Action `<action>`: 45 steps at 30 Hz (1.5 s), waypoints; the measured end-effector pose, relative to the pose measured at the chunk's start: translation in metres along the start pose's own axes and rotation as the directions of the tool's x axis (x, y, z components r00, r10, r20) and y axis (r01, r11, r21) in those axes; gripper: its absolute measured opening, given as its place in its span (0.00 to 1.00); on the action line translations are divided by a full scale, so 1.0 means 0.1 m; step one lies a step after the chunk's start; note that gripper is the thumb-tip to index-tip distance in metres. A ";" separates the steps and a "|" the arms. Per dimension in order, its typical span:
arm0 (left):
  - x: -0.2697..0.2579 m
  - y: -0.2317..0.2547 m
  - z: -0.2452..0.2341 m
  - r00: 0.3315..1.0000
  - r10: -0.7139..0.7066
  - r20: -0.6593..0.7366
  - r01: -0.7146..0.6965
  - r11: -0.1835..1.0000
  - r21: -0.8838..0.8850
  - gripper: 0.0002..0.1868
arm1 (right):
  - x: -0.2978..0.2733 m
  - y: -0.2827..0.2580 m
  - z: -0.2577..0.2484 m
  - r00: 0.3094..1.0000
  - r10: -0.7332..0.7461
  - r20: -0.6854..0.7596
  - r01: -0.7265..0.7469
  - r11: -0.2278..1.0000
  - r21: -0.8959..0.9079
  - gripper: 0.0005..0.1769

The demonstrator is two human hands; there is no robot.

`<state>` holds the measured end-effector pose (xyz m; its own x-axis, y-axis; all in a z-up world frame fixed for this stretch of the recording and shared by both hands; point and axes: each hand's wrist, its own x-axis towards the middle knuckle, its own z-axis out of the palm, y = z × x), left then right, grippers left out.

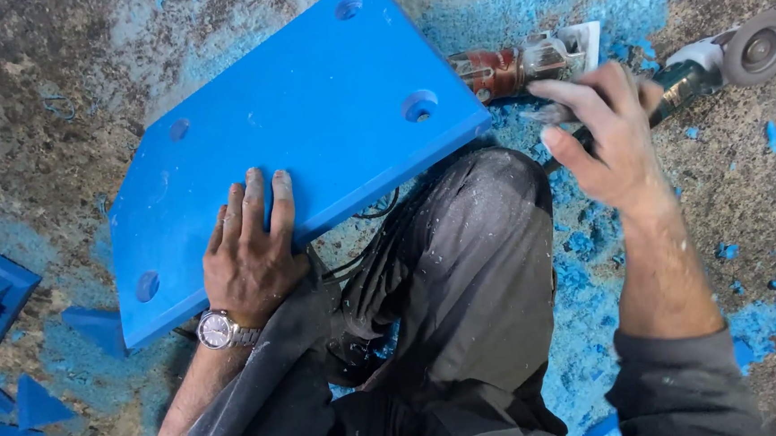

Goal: Shaping and smoothing the edges of blue plastic blocks using an angle grinder and an electric sander.

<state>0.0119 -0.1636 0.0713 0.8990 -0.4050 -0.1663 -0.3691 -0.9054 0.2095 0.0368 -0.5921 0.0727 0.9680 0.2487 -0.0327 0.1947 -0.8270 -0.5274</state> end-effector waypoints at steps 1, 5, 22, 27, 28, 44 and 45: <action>0.01 0.00 -0.01 1.000 0.001 0.001 -0.001 1.000 -0.010 0.49 | 0.14 0.01 -0.02 0.997 -0.067 0.038 0.067 0.998 0.007 0.26; 0.02 -0.02 -0.03 1.000 -0.010 0.013 0.010 1.000 -0.001 0.50 | 0.40 0.18 -0.01 0.982 -0.169 0.085 0.172 0.985 -0.030 0.25; 0.01 -0.04 0.00 0.997 -0.023 0.073 0.022 1.000 0.014 0.53 | 0.84 0.02 -0.04 0.898 -0.405 0.169 0.433 0.883 -0.184 0.18; 0.01 -0.04 0.00 0.998 -0.024 0.063 0.023 1.000 0.019 0.52 | 0.84 0.03 -0.07 0.893 -0.400 0.207 0.439 0.874 -0.208 0.15; 0.01 -0.04 0.00 0.998 -0.025 0.061 0.024 1.000 0.014 0.52 | 0.85 0.00 -0.09 0.885 -0.410 0.220 0.457 0.853 -0.251 0.13; 0.01 -0.02 0.02 0.999 -0.036 0.039 0.037 0.999 -0.005 0.48 | 0.36 0.16 0.19 0.938 0.248 0.243 -0.333 0.841 0.427 0.27; 0.01 -0.02 0.01 0.998 -0.031 0.053 0.032 0.999 -0.008 0.48 | 0.35 0.05 0.25 0.914 0.303 0.271 -0.407 0.681 0.609 0.28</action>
<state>0.0136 -0.1628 0.0699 0.8963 -0.3829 -0.2237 -0.3388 -0.9168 0.2115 0.0680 -0.5750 0.0473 0.9005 0.1133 -0.4198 -0.3575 -0.3568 -0.8631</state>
